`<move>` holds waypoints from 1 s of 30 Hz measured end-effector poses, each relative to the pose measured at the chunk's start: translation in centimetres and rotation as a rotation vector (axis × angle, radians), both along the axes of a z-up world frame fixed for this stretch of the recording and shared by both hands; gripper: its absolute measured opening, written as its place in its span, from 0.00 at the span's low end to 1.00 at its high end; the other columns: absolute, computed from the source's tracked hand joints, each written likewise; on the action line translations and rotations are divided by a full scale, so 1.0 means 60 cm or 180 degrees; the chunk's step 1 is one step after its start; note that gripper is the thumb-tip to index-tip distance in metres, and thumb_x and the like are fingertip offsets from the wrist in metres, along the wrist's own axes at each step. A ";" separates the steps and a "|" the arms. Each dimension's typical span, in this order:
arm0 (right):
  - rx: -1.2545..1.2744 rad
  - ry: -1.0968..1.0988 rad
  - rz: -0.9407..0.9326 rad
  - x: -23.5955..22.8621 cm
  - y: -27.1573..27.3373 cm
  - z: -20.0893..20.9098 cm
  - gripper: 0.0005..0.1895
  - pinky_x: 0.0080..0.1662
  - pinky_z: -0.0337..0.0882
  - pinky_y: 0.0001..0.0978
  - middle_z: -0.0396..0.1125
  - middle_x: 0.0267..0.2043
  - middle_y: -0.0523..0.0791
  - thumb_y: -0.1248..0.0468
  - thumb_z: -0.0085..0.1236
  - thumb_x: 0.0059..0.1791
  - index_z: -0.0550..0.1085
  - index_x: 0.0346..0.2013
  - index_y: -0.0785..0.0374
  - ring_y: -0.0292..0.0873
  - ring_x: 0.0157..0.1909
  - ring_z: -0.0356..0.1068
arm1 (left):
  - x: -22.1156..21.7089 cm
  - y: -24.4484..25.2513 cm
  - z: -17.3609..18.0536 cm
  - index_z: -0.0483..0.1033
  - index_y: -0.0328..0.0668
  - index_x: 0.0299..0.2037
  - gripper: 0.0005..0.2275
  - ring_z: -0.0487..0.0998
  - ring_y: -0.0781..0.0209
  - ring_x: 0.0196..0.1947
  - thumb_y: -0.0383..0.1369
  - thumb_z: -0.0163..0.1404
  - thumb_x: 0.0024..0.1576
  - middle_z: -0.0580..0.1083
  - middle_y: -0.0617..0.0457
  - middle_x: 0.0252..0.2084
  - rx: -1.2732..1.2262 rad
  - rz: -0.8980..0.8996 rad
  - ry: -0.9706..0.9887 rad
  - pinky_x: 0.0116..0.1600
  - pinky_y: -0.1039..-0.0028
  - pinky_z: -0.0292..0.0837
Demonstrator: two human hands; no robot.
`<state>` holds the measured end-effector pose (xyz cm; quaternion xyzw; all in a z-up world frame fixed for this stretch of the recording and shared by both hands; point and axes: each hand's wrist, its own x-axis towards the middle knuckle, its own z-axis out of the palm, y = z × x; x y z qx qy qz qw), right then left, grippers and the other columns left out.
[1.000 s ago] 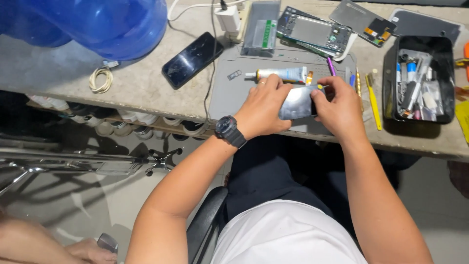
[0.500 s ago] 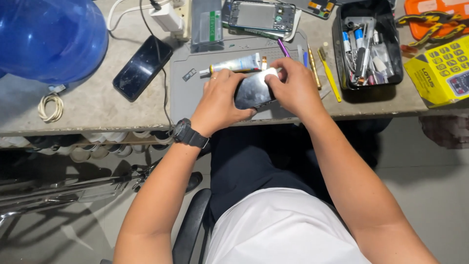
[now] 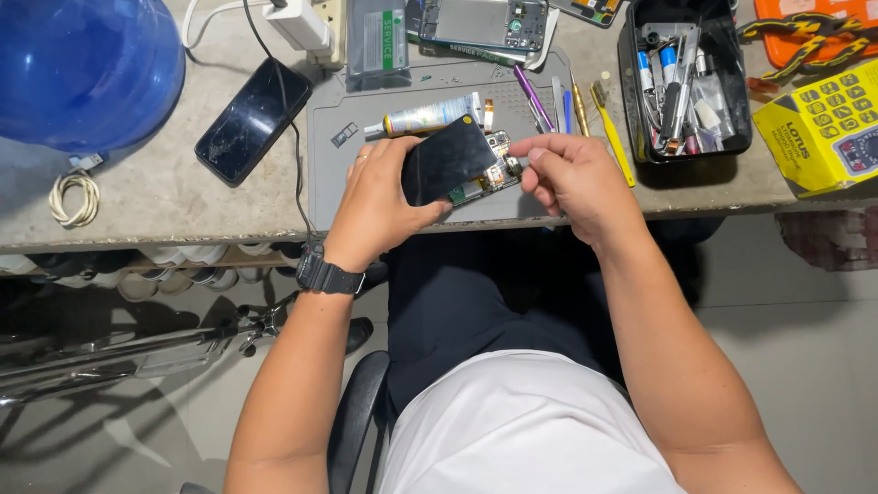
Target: Disassembling a smartphone to inspect and replace internal components like the battery and screen.
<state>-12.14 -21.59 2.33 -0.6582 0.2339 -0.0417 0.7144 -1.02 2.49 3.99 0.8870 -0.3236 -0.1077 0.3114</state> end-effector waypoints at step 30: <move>0.0453 0.0205 0.0203 -0.011 0.032 -0.027 0.23 0.18 0.59 0.25 0.70 0.21 0.49 0.66 0.51 0.56 0.74 0.65 0.74 0.34 0.15 0.58 | 0.009 0.026 -0.022 0.72 0.29 0.66 0.35 0.74 0.41 0.58 0.33 0.72 0.48 0.75 0.40 0.51 -0.0538 0.0072 0.0075 0.64 0.54 0.70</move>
